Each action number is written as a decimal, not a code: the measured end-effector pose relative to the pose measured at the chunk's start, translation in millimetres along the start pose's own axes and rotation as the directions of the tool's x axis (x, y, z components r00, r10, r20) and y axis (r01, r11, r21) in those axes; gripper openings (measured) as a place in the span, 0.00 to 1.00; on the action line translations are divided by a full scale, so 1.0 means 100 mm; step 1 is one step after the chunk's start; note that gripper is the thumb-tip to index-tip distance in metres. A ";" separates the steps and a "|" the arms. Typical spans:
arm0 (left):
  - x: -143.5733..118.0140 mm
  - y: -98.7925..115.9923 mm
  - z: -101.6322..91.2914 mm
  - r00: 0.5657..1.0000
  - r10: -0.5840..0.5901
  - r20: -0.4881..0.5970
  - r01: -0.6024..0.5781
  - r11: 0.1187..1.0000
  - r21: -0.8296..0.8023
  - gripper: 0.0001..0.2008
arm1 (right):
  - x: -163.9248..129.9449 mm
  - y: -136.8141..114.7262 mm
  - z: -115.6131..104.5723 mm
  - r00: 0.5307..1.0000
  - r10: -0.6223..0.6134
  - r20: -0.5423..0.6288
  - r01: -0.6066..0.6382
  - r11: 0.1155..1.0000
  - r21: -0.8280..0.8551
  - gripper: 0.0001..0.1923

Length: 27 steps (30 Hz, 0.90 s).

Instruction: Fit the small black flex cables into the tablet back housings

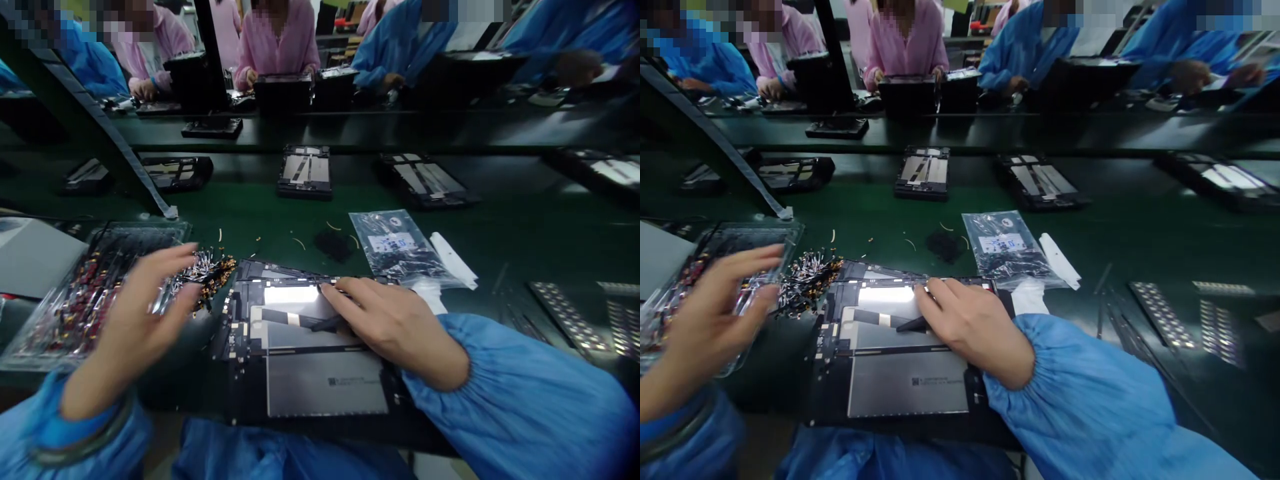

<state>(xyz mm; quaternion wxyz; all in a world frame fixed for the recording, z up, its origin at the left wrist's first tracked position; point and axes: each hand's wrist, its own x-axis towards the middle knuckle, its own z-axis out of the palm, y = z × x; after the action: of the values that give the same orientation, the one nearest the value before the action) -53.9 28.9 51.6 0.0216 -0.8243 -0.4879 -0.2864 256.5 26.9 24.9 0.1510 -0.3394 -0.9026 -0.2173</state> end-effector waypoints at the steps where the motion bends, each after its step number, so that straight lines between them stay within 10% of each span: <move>1: 0.11 0.10 0.11 0.987 0.128 0.096 -0.121 0.990 -0.073 0.12 | 0.00 0.01 0.00 1.000 -0.002 0.004 0.002 1.000 -0.005 0.13; 7: 0.51 0.49 0.65 0.780 0.544 0.309 -0.475 0.837 -0.273 0.12 | 0.02 0.03 0.00 1.000 -0.014 -0.004 0.014 1.000 -0.004 0.13; 27: 0.50 0.49 0.79 0.748 0.566 0.346 -0.547 0.821 -0.161 0.19 | -0.27 0.11 -0.14 0.993 0.098 0.067 -0.104 0.990 0.098 0.19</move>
<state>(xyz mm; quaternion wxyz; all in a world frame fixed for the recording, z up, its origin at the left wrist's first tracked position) 39.8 68.1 22.3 -0.0089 -0.9715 -0.2077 -0.1139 285.5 12.3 29.0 0.1510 -0.3832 -0.8983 -0.1527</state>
